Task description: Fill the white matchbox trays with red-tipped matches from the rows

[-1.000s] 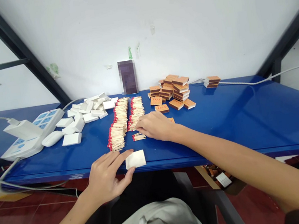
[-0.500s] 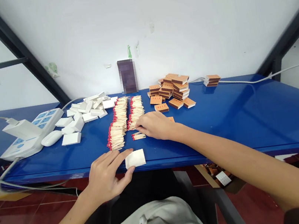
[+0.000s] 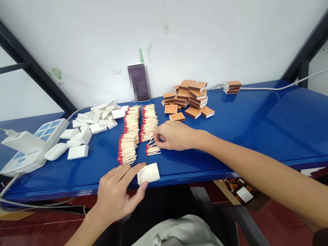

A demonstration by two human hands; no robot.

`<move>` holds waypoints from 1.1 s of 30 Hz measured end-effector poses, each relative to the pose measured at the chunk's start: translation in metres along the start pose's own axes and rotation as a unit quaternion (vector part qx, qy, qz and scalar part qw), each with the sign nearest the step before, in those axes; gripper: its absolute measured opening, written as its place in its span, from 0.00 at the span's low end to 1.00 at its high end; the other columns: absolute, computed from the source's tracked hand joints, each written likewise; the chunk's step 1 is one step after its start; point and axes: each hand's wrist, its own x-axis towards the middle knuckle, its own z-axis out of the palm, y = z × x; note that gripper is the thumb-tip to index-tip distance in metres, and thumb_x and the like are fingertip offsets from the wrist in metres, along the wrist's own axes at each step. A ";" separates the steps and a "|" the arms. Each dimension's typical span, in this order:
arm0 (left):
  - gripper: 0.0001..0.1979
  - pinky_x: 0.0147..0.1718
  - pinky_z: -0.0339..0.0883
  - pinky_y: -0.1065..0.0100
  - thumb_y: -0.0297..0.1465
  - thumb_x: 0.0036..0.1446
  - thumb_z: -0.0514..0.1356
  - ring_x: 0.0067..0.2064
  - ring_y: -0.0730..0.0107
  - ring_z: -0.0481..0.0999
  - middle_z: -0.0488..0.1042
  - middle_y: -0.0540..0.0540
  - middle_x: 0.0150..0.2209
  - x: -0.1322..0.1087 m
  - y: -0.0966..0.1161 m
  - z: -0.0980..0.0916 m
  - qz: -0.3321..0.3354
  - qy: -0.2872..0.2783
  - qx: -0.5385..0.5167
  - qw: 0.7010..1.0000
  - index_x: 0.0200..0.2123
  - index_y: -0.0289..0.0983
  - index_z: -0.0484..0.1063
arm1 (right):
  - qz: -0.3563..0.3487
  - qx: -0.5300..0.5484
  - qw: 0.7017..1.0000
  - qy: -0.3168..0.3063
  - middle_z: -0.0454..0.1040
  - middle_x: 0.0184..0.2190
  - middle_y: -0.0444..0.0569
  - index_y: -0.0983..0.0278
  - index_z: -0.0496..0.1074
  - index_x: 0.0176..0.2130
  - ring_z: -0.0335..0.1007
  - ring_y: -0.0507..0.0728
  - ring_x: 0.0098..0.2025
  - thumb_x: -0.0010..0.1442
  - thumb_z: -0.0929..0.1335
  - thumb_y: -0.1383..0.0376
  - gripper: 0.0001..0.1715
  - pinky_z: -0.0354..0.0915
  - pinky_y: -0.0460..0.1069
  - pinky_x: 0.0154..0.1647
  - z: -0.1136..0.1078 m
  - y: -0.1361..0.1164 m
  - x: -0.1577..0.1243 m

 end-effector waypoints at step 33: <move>0.16 0.30 0.72 0.60 0.36 0.63 0.58 0.31 0.59 0.78 0.78 0.44 0.33 -0.001 0.000 0.000 0.002 0.012 0.001 1.000 0.49 0.33 0.76 | -0.020 0.021 0.999 0.020 0.72 0.31 0.45 0.64 0.70 0.37 0.62 0.51 0.31 0.69 0.64 0.67 0.07 0.51 0.47 0.33 0.011 0.003 0.009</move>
